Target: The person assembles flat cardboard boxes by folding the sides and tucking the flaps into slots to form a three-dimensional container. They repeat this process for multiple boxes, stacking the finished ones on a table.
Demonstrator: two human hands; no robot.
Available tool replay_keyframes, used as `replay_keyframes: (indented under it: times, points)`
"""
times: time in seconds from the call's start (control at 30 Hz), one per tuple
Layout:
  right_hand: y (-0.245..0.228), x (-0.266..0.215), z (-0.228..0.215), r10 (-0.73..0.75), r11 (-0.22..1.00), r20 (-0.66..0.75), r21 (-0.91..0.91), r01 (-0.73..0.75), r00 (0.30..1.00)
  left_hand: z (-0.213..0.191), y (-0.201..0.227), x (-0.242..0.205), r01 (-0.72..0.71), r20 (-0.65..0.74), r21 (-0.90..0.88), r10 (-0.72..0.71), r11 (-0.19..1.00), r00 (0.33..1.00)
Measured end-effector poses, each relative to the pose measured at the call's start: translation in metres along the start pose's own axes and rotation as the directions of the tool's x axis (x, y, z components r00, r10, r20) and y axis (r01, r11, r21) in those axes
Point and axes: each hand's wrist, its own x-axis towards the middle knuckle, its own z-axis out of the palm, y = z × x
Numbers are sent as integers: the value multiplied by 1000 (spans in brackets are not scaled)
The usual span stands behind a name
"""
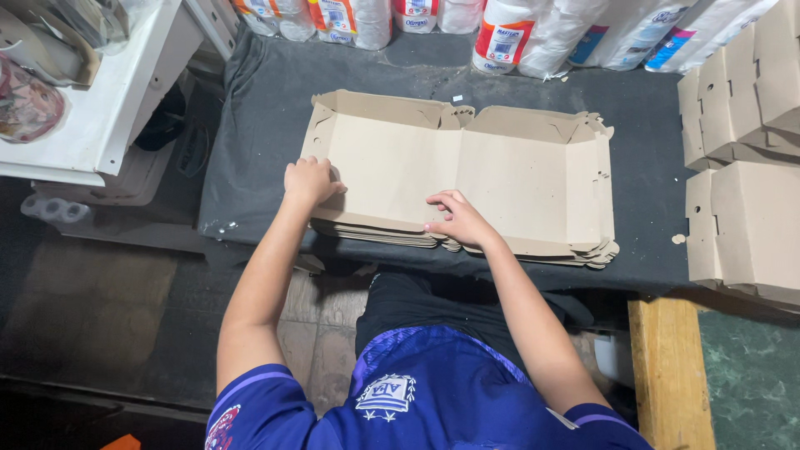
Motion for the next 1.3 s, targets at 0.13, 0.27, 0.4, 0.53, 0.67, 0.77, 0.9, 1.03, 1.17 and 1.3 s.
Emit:
replay_keyframes:
  times: [0.13, 0.27, 0.4, 0.53, 0.67, 0.77, 0.9, 1.03, 1.17, 1.3]
  points:
    - [4, 0, 3, -4, 1000, -11, -3, 4, 1000, 8, 14, -3, 35, 7, -11, -35, 999, 999]
    - [12, 1, 7, -71, 997, -61, 1, 71, 996, 32, 25, 10, 66, -99, 48, -61, 997, 993]
    - [7, -13, 3, -72, 996, -161, 42, 80, 984, -7, 63, -27, -46, -215, -62, 32, 997, 976]
    - [-11, -51, -19, -122, 993, -263, -31, 118, 957, 22, 100, -24, -234, -280, -186, 176, 954, 944]
    - [-3, -95, -45, -150, 987, -459, -23, 158, 876, 13, 148, -44, -403, -274, -384, 314, 831, 909]
    - [12, -127, -68, -77, 990, -608, 47, 133, 790, 2, 184, -65, -496, -309, -455, 391, 740, 867]
    - [52, -165, -99, -69, 987, -824, 25, 158, 562, 2, 226, -83, -627, -409, -520, 475, 581, 779]
    - [80, -207, -128, -36, 993, -932, 7, 116, 361, -1, 261, -97, -674, -419, -575, 540, 464, 730]
    - [130, -242, -161, -144, 971, -989, -149, -187, 42, 2, 290, -108, -704, -444, -630, 591, 329, 673]
    - [162, -270, -186, -252, 783, -967, -224, -580, 34, 4, 302, -121, -690, -422, -668, 623, 278, 659]
